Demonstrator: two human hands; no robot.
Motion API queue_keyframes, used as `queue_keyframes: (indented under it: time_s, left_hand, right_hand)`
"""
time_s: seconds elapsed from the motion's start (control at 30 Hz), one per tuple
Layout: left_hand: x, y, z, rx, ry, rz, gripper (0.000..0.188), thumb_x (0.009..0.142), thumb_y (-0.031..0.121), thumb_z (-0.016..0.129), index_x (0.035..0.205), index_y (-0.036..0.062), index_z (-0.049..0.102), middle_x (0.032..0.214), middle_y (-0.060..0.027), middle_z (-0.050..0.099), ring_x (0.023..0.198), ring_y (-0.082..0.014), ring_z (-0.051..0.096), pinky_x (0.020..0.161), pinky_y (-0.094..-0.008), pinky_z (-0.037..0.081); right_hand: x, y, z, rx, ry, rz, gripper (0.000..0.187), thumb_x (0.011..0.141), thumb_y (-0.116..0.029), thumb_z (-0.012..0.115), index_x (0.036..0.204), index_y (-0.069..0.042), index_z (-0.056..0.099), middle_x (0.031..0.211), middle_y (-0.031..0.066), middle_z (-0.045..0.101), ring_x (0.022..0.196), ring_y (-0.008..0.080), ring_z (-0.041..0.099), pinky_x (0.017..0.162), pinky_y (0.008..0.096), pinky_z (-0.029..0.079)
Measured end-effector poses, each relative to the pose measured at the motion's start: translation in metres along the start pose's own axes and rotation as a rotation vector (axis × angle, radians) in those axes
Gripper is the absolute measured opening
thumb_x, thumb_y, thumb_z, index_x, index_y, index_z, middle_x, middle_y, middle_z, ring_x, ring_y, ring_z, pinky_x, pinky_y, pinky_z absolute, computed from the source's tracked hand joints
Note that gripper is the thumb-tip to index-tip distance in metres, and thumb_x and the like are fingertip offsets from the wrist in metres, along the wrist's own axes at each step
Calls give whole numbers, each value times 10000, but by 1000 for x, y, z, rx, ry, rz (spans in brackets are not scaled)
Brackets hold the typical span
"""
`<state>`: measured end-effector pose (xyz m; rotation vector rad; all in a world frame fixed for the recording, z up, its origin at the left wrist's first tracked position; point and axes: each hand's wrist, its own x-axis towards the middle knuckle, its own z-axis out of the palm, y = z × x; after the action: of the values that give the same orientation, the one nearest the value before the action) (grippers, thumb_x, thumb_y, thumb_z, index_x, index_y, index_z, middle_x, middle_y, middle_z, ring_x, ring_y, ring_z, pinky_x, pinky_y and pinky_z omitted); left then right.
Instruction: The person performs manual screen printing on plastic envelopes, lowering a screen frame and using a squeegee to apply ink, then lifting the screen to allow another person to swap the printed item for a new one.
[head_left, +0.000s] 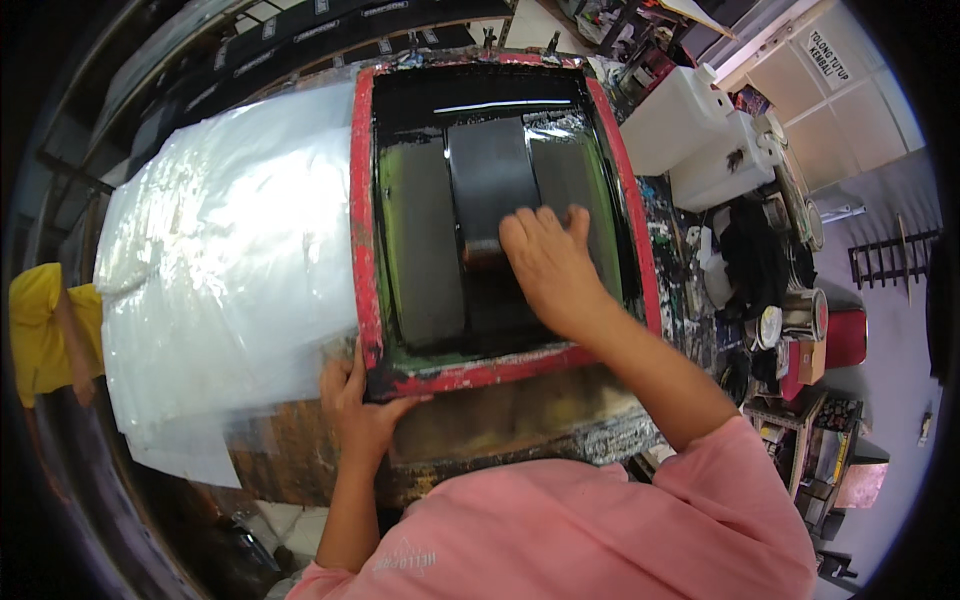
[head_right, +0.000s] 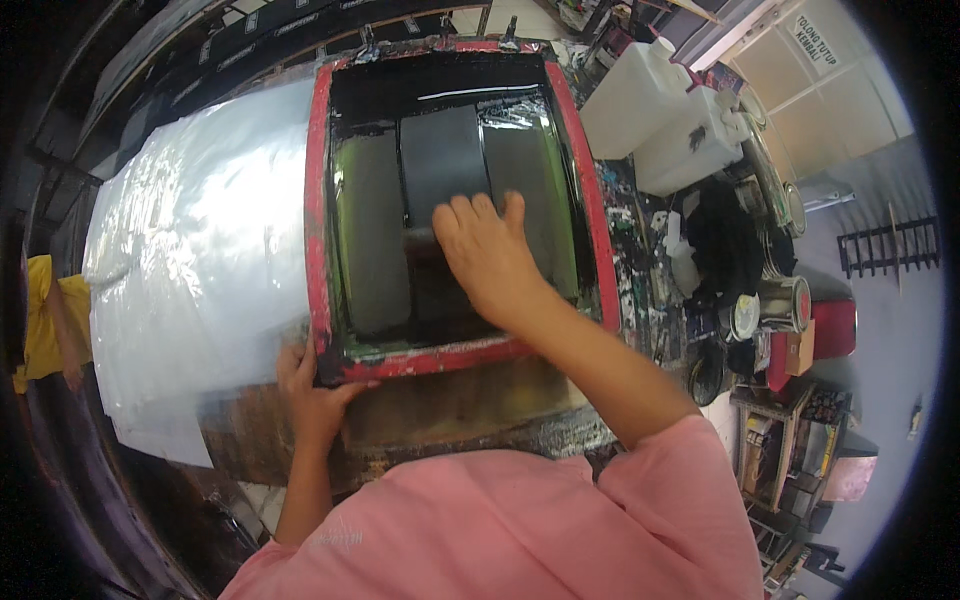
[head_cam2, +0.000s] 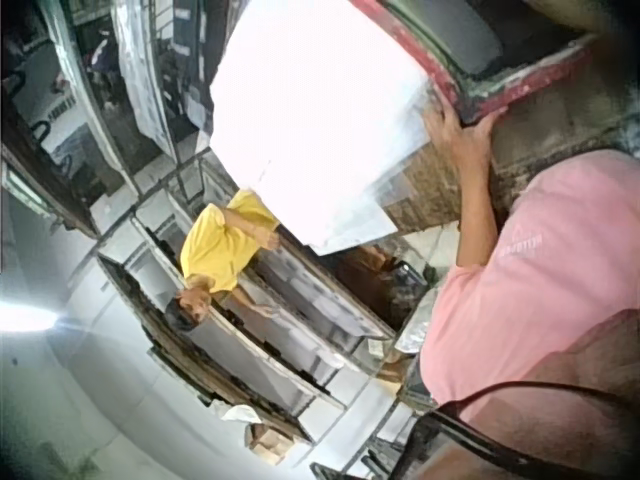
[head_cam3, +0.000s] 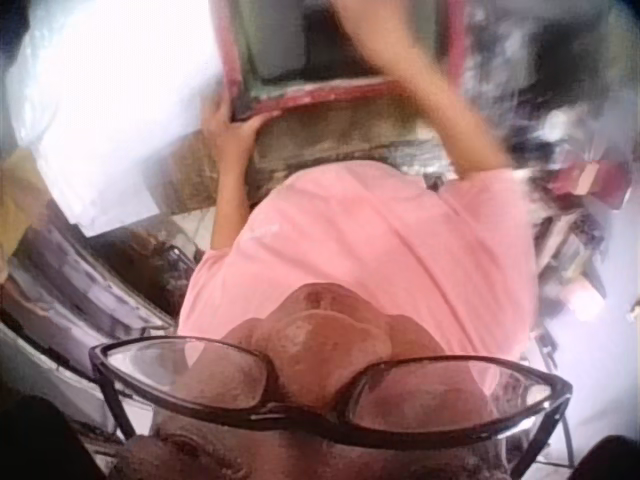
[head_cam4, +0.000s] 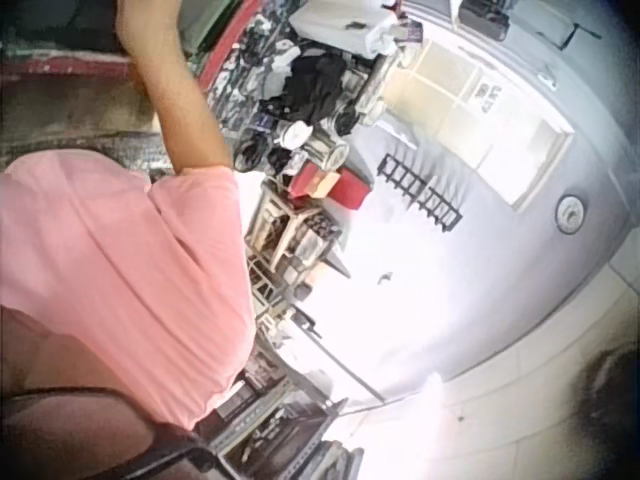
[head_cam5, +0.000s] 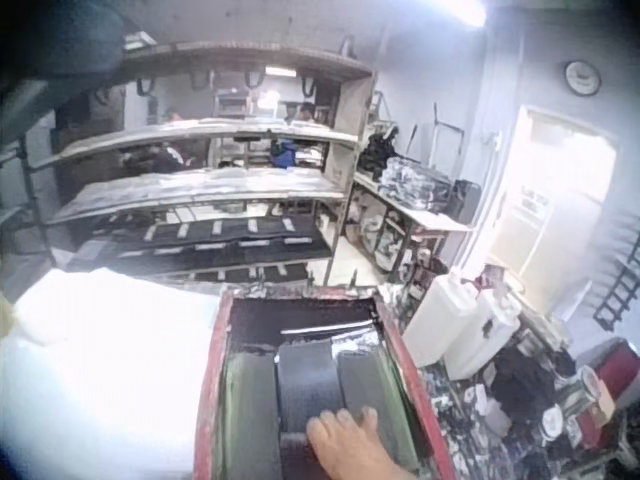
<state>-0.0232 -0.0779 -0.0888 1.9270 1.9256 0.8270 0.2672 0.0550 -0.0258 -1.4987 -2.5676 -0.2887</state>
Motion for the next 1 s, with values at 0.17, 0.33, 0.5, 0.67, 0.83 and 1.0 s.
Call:
queue_keyframes:
  time_s: [0.17,0.33,0.5,0.67,0.83,1.0]
  left_hand:
    - [-3,2,-8,-21,-86,-94,1157,456,493,1019,1447,25,648,1055,-116,574,995,-311,564,912,-435,470]
    - [0,5,-3,-69,15,25,1192,468,514,1012,1478,16,623,973,-87,555,917,-276,530,840,-412,454]
    - [-10,0,-6,-193,74,1,1156,523,387,1039,1512,6,576,1112,-134,634,1044,-269,606,886,-390,506]
    - [7,49,-16,-912,167,-95,1038,720,104,987,1583,-43,429,1437,-150,604,1289,-245,607,1081,-385,505]
    - [67,71,-43,-790,317,155,993,824,174,926,1607,-56,361,1498,-197,527,1378,-309,521,1179,-426,402]
    - [55,18,8,560,-80,2,1144,884,814,608,1631,-15,355,1695,-289,305,1611,-461,175,1183,-820,-19]
  right_hand:
    - [107,72,54,-35,151,11,255,852,-8,604,1083,-76,518,1019,92,579,1015,301,606,922,545,369]
    - [162,132,68,-52,49,-5,494,783,-50,735,1215,-63,495,1123,102,617,1099,310,624,935,554,376]
    - [78,74,-2,81,-30,-151,624,796,-56,713,1368,-8,468,1199,144,613,1169,344,602,1003,609,380]
    - [-38,-15,-117,131,-15,36,439,788,-202,757,1146,-52,549,1047,127,563,1077,332,580,1000,550,348]
    - [5,-2,-171,-2,440,72,415,862,-414,746,1062,-76,611,969,100,613,989,330,607,966,549,364]
    - [56,28,-209,-13,610,-25,377,957,-426,650,1022,-55,641,920,130,675,917,376,650,938,518,390]
